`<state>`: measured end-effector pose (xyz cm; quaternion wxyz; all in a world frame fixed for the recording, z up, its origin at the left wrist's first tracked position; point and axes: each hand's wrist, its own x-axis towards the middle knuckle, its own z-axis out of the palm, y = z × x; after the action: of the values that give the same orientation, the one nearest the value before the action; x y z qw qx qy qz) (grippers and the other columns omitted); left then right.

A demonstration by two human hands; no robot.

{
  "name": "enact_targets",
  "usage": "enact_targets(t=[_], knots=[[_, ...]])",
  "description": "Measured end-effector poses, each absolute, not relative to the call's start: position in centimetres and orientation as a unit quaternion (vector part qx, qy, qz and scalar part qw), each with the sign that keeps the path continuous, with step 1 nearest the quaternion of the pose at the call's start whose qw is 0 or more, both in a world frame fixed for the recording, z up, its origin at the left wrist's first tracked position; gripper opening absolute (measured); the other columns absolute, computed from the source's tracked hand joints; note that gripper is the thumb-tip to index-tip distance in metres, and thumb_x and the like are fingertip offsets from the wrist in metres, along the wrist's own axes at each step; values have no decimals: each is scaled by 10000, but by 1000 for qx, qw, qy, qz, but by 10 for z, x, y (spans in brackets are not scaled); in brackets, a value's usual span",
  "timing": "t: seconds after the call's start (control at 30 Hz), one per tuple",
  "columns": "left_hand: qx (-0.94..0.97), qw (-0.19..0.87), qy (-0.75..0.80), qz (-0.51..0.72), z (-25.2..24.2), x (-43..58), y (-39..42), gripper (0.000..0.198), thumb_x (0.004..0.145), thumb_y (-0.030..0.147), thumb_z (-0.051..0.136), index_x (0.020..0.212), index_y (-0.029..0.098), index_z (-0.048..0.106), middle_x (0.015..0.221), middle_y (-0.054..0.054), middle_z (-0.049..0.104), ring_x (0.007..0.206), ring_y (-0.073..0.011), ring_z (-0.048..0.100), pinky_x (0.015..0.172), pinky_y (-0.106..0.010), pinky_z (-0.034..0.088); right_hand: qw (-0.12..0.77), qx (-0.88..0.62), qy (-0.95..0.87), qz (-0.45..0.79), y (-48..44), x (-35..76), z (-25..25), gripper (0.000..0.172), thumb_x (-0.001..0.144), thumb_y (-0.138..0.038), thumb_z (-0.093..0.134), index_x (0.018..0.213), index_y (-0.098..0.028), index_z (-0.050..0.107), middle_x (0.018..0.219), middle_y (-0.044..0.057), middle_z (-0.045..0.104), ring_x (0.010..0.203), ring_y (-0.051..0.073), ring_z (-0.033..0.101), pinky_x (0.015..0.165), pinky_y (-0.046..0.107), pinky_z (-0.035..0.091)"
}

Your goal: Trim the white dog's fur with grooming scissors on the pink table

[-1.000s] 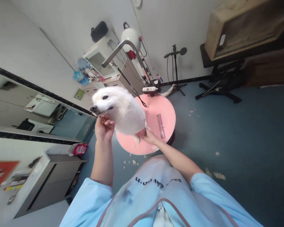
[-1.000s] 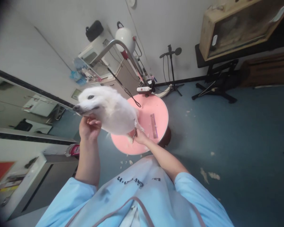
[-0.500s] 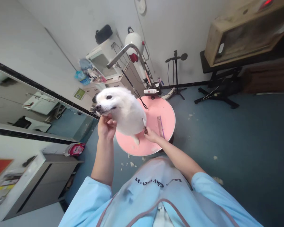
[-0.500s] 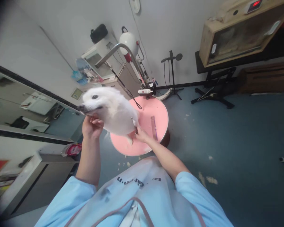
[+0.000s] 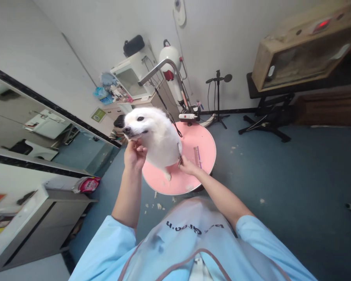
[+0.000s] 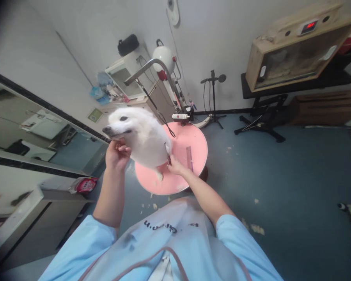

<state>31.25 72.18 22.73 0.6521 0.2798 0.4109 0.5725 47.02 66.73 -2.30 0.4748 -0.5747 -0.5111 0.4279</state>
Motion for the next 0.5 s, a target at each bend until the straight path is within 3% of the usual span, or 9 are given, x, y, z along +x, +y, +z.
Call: enact_targets(t=[0.23, 0.5], knots=[[292, 651, 406, 571, 224, 316, 725, 47, 849, 123, 611, 821, 155, 630, 636, 62, 655, 336, 7, 400, 419, -155, 376, 429, -581, -561, 405, 667, 483, 0, 439, 725, -232, 642, 1150, -200, 537, 949, 79, 656, 872, 262, 644, 772, 388, 519], [300, 646, 399, 578, 224, 318, 726, 60, 806, 139, 683, 800, 152, 624, 632, 61, 642, 343, 6, 384, 408, -156, 362, 410, -597, -576, 380, 673, 493, 12, 387, 701, -235, 625, 1070, -208, 513, 928, 64, 628, 881, 254, 628, 775, 376, 510]])
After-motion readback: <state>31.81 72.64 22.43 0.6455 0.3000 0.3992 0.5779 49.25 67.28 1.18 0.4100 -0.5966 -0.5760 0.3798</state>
